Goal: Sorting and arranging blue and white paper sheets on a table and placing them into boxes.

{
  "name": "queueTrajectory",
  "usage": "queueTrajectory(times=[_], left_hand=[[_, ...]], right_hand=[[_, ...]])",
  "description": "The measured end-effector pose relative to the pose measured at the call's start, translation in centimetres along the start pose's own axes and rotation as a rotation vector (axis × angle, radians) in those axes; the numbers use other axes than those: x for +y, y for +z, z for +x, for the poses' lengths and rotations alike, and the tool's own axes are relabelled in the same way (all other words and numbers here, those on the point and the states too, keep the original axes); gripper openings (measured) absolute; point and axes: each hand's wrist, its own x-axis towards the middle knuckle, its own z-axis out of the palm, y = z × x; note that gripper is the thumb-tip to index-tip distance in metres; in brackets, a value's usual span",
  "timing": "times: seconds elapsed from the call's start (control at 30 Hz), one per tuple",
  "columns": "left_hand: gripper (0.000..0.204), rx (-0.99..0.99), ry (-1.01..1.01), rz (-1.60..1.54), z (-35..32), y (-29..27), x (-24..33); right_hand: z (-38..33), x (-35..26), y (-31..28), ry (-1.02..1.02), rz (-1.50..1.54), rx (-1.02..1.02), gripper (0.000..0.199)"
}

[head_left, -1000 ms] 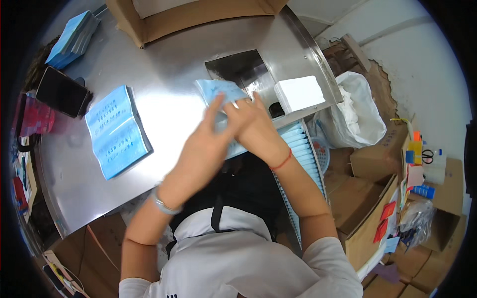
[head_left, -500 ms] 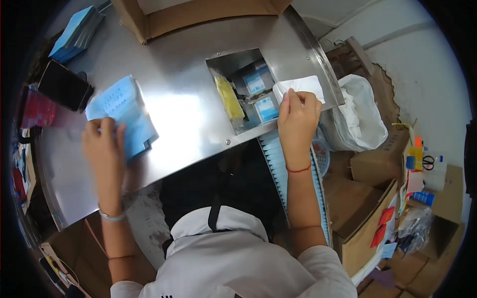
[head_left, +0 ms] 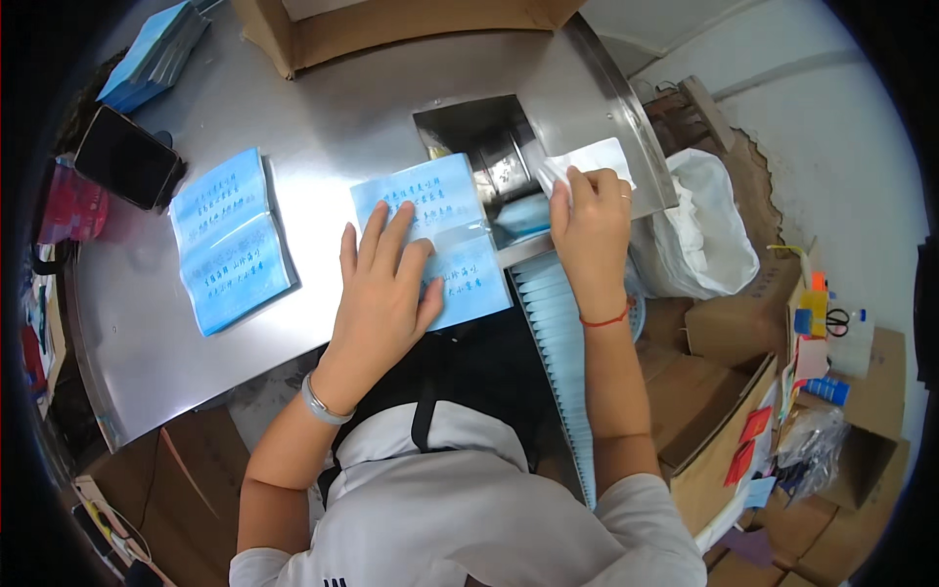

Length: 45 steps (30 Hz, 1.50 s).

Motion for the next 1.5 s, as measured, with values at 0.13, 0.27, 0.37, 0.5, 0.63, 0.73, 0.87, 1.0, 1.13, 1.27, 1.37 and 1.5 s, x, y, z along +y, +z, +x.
queueTrajectory(times=[0.13, 0.27, 0.37, 0.5, 0.63, 0.73, 0.87, 1.0, 1.13, 1.27, 1.37, 1.5], left_hand=[[0.034, 0.083, -0.042, -0.056, 0.3, 0.2, 0.5], [0.039, 0.292, -0.088, -0.123, 0.1, 0.3, 0.6], [0.037, 0.213, -0.043, -0.194, -0.1, 0.3, 0.2], [0.035, -0.016, 0.053, -0.068, -0.3, -0.7, -1.0], [0.038, -0.036, -0.02, 0.281, 0.0, -2.5, -2.5], [0.038, 0.067, -0.073, 0.026, 0.3, -2.1, -1.9], [0.037, 0.109, 0.055, -0.029, 0.0, -1.0, -0.9], [0.049, 0.085, -0.075, 0.19, 0.2, -2.2, 0.1], [0.053, -0.117, -0.022, 0.027, 1.3, -2.0, -1.2], [0.062, 0.023, 0.078, 0.377, 4.6, -2.1, -1.2], [0.063, -0.104, 0.071, 0.249, 5.5, -1.7, -1.5], [0.06, -0.151, -0.042, 0.344, 2.8, -3.5, -0.4]], right_hand=[[-0.4, 1.2, 0.4, 0.069, 0.046, 0.052, 0.024], [-0.2, 1.4, -0.5, 0.052, 0.103, 0.03, 0.024], [0.1, 4.4, -1.1, 0.012, 0.195, -0.018, 0.026], [-0.9, -0.7, -3.1, -0.125, 0.259, 0.11, 0.036], [-5.0, -10.5, -2.6, -0.442, 0.592, -0.178, 0.026], [-0.4, -8.4, 0.0, -0.271, 0.269, -0.269, 0.027], [0.6, -8.7, 1.5, -0.348, 0.671, -0.343, 0.027], [-0.1, -1.1, -1.5, -0.009, 0.104, 0.228, 0.032], [-1.2, 0.0, 1.0, 0.059, -0.121, 0.132, 0.026], [-1.1, 0.2, 0.6, 0.151, 0.048, 0.022, 0.024], [-1.2, 1.0, 0.1, 0.115, 0.071, -0.032, 0.026], [-0.5, 4.6, -1.2, 0.079, 0.221, -0.048, 0.033]])
